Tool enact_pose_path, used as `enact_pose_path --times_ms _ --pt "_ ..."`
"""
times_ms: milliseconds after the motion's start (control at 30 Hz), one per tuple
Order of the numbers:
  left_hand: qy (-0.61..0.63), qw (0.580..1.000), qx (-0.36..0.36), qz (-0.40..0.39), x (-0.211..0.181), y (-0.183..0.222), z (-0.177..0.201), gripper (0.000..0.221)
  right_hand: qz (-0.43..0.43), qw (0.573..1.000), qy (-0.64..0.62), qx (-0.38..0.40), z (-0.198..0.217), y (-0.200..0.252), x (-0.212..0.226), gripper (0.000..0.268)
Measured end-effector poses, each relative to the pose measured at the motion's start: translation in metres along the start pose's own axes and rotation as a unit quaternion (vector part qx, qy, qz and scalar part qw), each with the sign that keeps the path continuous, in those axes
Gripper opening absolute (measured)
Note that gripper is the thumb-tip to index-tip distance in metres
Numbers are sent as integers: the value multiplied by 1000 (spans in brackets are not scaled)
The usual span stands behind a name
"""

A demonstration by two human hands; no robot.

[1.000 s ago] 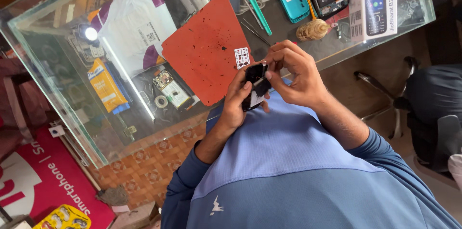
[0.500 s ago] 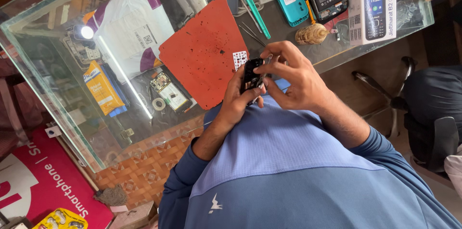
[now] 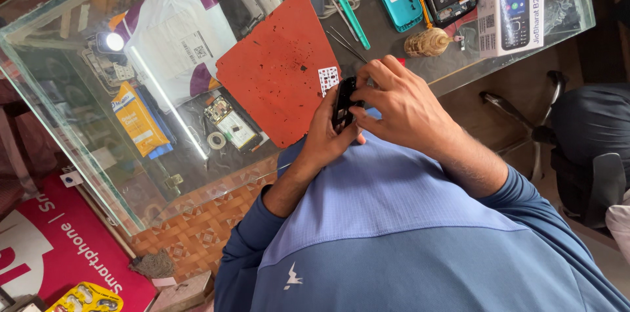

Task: The person assembles a feature phone by inserting the motherboard, connecting ribbon cables, and attaching the keypad and back cover. The person handles the phone casing, battery, and keypad during the process.

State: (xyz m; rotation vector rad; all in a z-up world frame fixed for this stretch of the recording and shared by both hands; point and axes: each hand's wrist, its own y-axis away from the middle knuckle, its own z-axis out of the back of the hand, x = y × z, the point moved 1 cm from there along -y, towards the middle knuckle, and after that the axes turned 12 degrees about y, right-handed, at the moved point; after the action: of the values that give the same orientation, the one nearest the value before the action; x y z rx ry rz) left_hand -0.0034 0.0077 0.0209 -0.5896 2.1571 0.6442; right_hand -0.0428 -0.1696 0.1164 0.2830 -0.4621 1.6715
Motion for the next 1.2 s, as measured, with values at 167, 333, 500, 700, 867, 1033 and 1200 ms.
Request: enact_pose_path --times_ms 167,333,500,700,867,1033,1200 --pt "-23 1000 -3 9 -2 -4 0 47 -16 999 27 9 -1 -4 3 25" --pt "-41 999 -3 4 -4 -7 -2 46 4 999 29 12 -2 -5 -2 21" --pt "-3 1000 17 -8 -6 -7 1 47 0 997 34 -66 -12 -8 -1 19" --pt "144 989 13 -19 17 -8 29 58 61 981 34 -180 -10 -17 9 13" --pt "296 955 8 36 4 -12 28 68 13 946 20 -322 27 13 -15 14" --pt "281 960 -8 -2 -8 -10 36 64 -214 903 185 -323 52 52 -101 34" --pt "235 970 -19 -55 -13 -12 58 60 -318 901 248 -159 6 87 -176 98"
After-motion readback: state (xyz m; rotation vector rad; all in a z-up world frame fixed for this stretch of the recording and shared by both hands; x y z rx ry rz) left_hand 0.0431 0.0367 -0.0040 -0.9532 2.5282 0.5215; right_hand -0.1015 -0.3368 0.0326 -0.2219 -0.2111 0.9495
